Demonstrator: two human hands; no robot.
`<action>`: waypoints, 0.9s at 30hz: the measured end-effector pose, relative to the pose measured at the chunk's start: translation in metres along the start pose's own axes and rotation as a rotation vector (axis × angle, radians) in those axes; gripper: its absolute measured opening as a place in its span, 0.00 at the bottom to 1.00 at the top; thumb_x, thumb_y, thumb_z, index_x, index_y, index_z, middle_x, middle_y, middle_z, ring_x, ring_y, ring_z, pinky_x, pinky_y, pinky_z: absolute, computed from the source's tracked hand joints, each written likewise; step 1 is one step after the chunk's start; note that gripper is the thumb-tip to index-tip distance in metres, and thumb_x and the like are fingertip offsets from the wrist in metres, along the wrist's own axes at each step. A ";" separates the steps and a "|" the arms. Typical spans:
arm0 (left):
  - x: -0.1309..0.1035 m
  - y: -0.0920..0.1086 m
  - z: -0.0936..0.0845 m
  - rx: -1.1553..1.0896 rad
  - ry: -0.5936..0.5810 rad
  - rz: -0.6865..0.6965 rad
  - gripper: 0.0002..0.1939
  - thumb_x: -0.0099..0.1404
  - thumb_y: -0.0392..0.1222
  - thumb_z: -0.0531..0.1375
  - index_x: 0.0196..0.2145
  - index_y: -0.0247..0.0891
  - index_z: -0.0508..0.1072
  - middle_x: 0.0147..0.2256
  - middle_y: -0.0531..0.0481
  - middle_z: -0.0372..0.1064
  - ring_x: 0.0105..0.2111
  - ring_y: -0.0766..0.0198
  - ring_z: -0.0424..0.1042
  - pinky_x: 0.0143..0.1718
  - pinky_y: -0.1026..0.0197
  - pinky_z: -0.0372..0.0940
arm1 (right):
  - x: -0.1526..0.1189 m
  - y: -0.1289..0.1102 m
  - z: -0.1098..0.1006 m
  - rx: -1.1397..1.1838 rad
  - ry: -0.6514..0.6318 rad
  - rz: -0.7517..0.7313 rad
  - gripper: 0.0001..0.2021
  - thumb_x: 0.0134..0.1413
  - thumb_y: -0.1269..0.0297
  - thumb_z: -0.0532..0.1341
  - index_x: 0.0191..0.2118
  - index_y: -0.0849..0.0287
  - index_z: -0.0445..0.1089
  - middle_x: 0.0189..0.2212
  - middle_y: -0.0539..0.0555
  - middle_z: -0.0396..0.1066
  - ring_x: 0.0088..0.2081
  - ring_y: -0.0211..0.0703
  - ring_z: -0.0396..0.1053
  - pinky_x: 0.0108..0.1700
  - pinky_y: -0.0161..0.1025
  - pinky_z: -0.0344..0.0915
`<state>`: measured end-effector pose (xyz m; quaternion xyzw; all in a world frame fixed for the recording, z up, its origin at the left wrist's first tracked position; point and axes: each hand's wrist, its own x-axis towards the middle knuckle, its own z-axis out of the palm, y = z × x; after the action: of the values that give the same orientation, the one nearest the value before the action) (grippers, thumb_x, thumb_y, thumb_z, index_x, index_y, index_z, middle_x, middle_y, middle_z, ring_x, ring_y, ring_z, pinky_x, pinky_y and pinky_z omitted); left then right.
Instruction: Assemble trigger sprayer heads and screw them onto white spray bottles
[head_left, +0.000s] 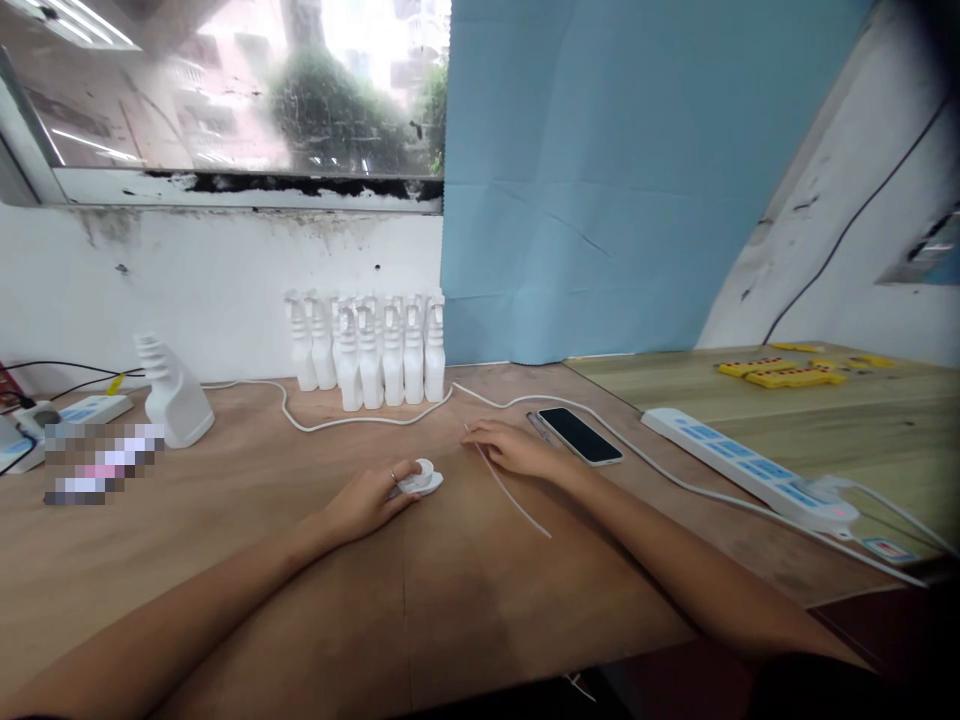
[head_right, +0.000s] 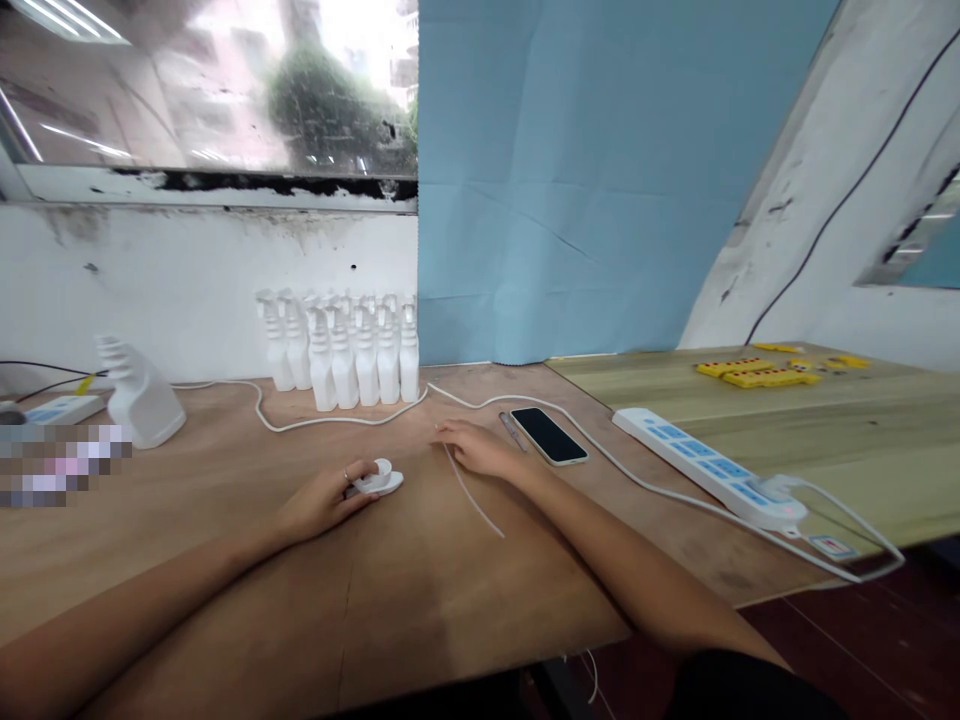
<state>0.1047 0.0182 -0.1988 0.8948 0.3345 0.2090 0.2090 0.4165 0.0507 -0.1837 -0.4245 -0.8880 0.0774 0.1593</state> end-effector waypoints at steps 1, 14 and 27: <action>0.000 0.000 0.000 -0.003 -0.001 -0.002 0.14 0.71 0.50 0.54 0.50 0.44 0.67 0.44 0.50 0.72 0.39 0.59 0.71 0.42 0.60 0.63 | 0.000 0.001 -0.001 -0.043 -0.009 -0.072 0.25 0.50 0.83 0.51 0.51 0.59 0.74 0.51 0.59 0.72 0.50 0.47 0.69 0.54 0.45 0.62; 0.001 -0.008 0.008 -0.044 0.038 -0.037 0.26 0.68 0.49 0.57 0.60 0.42 0.57 0.45 0.48 0.71 0.38 0.59 0.72 0.40 0.60 0.65 | 0.010 -0.020 0.008 0.185 0.412 -0.043 0.11 0.66 0.63 0.51 0.40 0.59 0.68 0.34 0.57 0.70 0.35 0.42 0.69 0.40 0.41 0.67; 0.003 -0.003 0.005 -0.043 0.008 -0.014 0.20 0.68 0.47 0.57 0.55 0.42 0.65 0.44 0.48 0.73 0.40 0.57 0.72 0.40 0.60 0.63 | 0.030 -0.086 0.023 0.920 0.331 -0.042 0.15 0.59 0.50 0.61 0.34 0.58 0.66 0.27 0.50 0.74 0.29 0.39 0.73 0.35 0.39 0.70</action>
<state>0.1073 0.0213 -0.2041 0.8869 0.3369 0.2182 0.2286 0.3282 0.0202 -0.1751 -0.2989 -0.7328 0.3901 0.4707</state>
